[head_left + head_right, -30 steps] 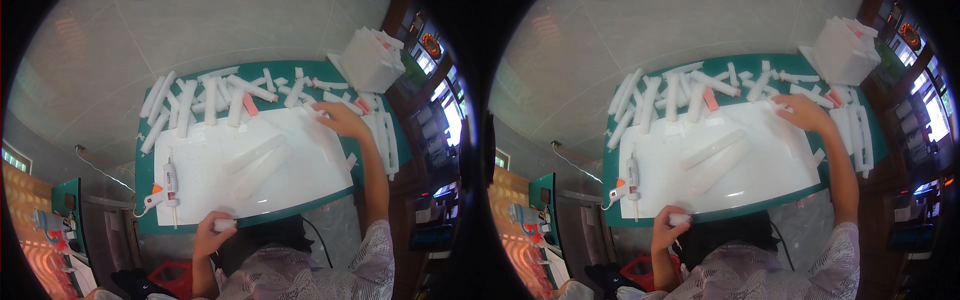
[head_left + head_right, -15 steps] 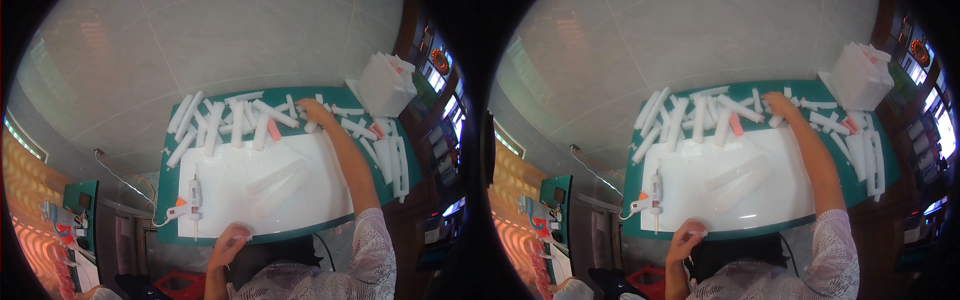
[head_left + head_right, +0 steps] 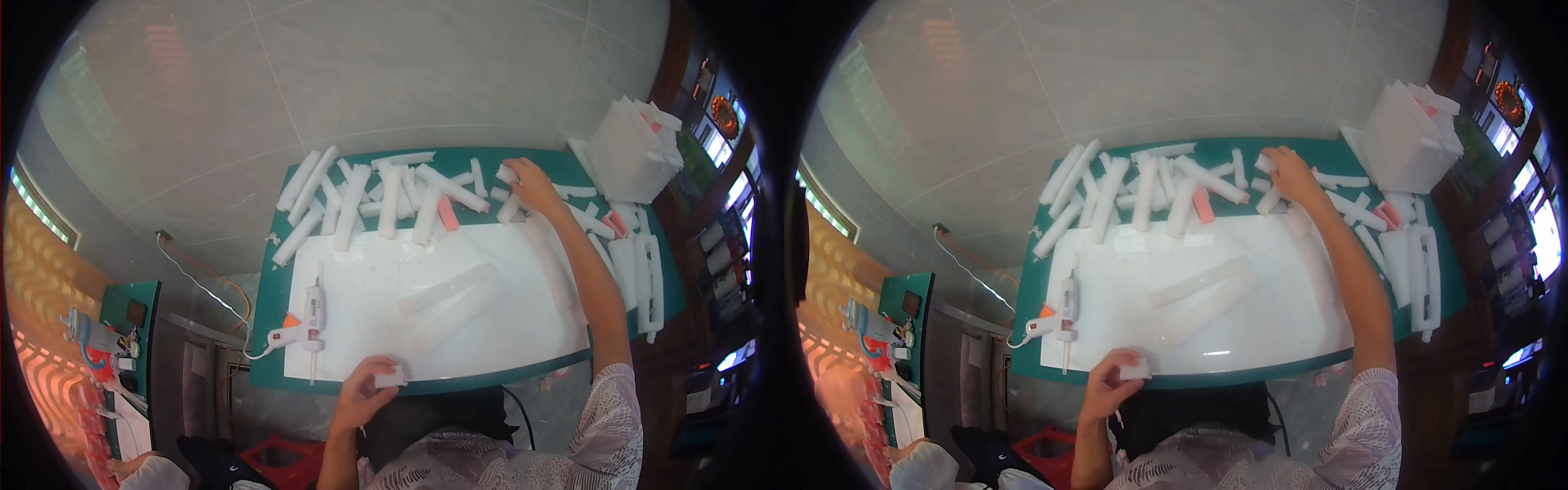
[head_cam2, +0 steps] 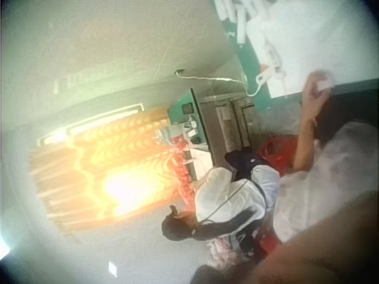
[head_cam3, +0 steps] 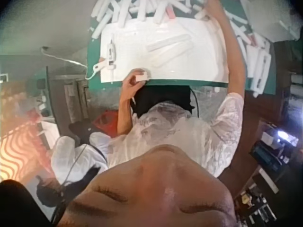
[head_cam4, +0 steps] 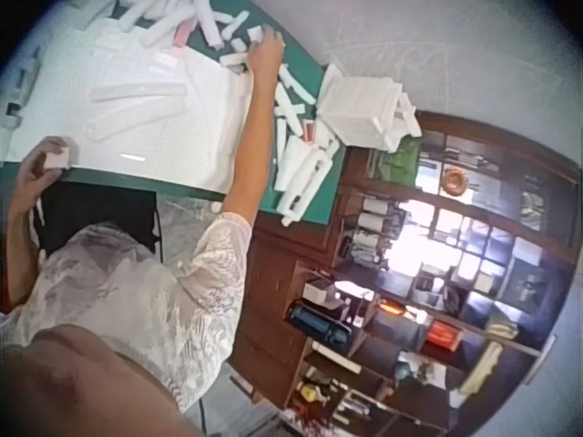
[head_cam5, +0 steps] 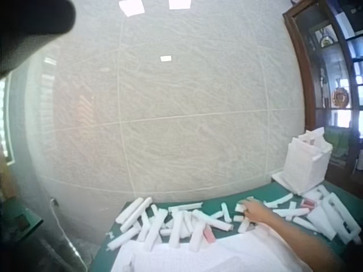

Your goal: Using a hot glue gun to assemble white foam cylinders and sheets for product manufacturing.

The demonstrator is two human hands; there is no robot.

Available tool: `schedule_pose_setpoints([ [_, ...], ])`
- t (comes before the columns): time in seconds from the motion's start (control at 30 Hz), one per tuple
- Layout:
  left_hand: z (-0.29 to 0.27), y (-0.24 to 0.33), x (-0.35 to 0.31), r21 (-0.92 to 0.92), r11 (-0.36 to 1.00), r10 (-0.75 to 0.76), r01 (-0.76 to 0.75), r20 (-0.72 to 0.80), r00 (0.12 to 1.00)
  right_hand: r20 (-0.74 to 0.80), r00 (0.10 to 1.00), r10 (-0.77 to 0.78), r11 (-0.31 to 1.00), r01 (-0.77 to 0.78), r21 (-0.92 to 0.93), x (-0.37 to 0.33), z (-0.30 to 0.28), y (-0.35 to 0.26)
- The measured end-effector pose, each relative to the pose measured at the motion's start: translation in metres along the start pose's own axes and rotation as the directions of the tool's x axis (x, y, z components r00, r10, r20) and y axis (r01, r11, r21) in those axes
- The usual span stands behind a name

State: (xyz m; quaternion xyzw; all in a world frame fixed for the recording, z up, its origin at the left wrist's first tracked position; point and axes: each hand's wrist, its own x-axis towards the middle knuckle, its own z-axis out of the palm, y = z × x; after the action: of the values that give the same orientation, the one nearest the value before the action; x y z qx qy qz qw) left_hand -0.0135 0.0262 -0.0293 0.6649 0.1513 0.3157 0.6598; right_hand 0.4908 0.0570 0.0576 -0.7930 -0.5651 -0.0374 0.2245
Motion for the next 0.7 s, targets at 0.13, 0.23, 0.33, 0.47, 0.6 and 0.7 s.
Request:
schedule_pose_setpoints([
  [0.13, 0.005, 0.002, 0.007, -0.276, 0.94, -0.216, 0.199, -0.033, 0.976, -0.221, 0.971, 0.091, 0.982, -0.124, -0.141, 0.001, 0.008, 0.018],
  [0.23, 0.004, -0.004, 0.001, -0.302, 0.942, -0.174, 0.148, -0.061, 0.983, 0.015, 1.0, 0.023, 0.99, -0.021, -0.139, 0.004, 0.022, 0.014],
  [0.33, 0.006, -0.007, 0.001, -0.322, 0.941, -0.141, 0.101, -0.103, 0.985, 0.171, 0.984, 0.059, 0.992, -0.039, -0.116, 0.017, 0.046, 0.025],
  [0.47, 0.006, -0.003, 0.01, -0.382, 0.916, -0.174, 0.118, -0.114, 0.978, 0.046, 0.996, 0.076, 0.987, -0.068, -0.147, 0.017, 0.03, 0.02],
  [0.6, 0.0, 0.009, 0.01, -0.309, 0.95, -0.101, 0.05, -0.151, 0.983, -0.07, 0.996, -0.063, 0.954, 0.081, 0.289, -0.031, -0.009, -0.064],
  [0.7, 0.008, 0.02, 0.015, -0.303, 0.952, -0.084, 0.031, -0.164, 0.983, 0.14, 0.967, -0.214, 0.797, 0.09, 0.598, -0.112, -0.029, -0.141],
])
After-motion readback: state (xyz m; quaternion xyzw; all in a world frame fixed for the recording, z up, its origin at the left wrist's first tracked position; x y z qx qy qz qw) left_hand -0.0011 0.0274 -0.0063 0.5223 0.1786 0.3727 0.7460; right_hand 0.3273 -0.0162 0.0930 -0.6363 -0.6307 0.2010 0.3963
